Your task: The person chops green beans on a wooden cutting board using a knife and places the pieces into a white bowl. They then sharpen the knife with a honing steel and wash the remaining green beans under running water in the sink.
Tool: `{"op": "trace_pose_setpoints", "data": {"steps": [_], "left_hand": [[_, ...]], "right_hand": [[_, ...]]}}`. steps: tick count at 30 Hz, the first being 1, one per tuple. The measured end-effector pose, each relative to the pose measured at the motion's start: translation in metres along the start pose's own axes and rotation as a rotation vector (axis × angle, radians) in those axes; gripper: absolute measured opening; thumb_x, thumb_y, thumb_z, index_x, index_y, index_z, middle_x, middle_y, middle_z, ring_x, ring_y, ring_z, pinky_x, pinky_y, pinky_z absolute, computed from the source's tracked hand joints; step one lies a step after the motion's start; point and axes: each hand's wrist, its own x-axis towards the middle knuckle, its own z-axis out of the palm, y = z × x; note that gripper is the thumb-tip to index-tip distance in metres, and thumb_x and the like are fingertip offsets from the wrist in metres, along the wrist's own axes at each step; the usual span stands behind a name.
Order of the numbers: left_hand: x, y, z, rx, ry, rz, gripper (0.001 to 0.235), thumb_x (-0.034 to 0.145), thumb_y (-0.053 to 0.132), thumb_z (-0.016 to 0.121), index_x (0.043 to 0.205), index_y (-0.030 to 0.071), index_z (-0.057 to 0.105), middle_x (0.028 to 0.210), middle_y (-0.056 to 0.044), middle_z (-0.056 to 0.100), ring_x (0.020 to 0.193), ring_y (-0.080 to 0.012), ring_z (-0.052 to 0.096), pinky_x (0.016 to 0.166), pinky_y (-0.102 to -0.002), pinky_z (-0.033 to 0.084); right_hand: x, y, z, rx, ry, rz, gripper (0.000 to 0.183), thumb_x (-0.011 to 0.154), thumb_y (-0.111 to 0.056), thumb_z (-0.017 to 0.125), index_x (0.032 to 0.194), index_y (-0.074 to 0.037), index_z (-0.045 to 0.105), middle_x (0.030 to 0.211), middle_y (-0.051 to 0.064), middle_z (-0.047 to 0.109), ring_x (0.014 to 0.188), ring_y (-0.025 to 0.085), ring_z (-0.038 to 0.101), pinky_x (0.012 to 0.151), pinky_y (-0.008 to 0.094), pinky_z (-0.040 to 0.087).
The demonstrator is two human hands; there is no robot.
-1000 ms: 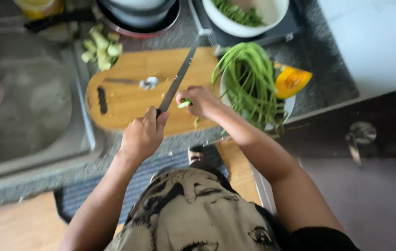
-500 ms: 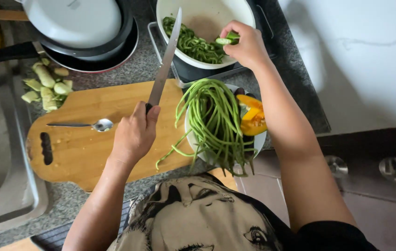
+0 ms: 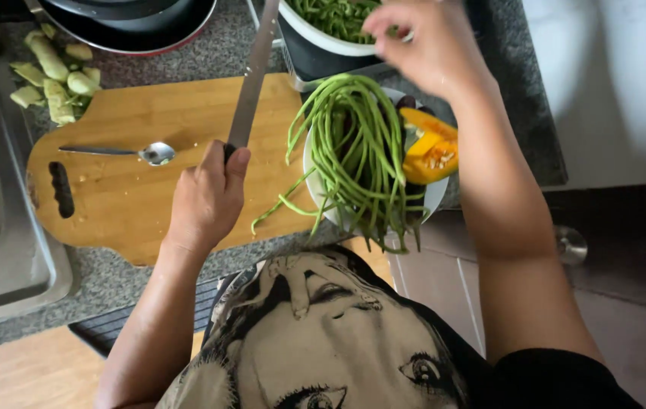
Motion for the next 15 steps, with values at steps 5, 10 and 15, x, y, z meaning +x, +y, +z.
{"op": "trace_pose_setpoints", "data": {"steps": [5,10,15], "left_hand": [[-0.025,-0.014,-0.009,0.04,-0.027,0.004,0.032,0.108,0.036,0.056,0.097,0.006,0.057,0.072,-0.02,0.07,0.065,-0.0492,0.064,0.056,-0.057,0.046],[-0.054,-0.042,-0.03,0.058,-0.078,-0.031,0.033,0.107,0.04,0.055,0.1,0.007,0.056,0.071,-0.02,0.07,0.066,-0.049,0.065,0.057,-0.057,0.046],[-0.075,-0.077,-0.036,0.387,-0.249,-0.09,0.038,0.107,0.043,0.046,0.13,0.012,0.046,0.1,-0.019,0.073,0.079,-0.0428,0.073,0.067,-0.056,0.055]], "right_hand": [[-0.022,-0.045,0.029,-0.256,-0.51,0.251,0.017,0.092,-0.015,0.074,0.107,-0.016,0.08,0.098,0.005,0.078,0.064,0.017,0.06,0.063,0.034,0.052],[-0.052,-0.03,0.082,-0.638,-0.606,0.138,0.023,0.074,-0.011,0.071,0.086,-0.028,0.082,0.083,0.004,0.074,0.09,0.03,0.067,0.088,0.046,0.05],[-0.064,-0.048,0.103,-0.939,-0.566,0.028,0.012,0.083,-0.016,0.07,0.083,-0.024,0.08,0.094,-0.008,0.075,0.105,0.023,0.057,0.102,0.047,0.033]]}}
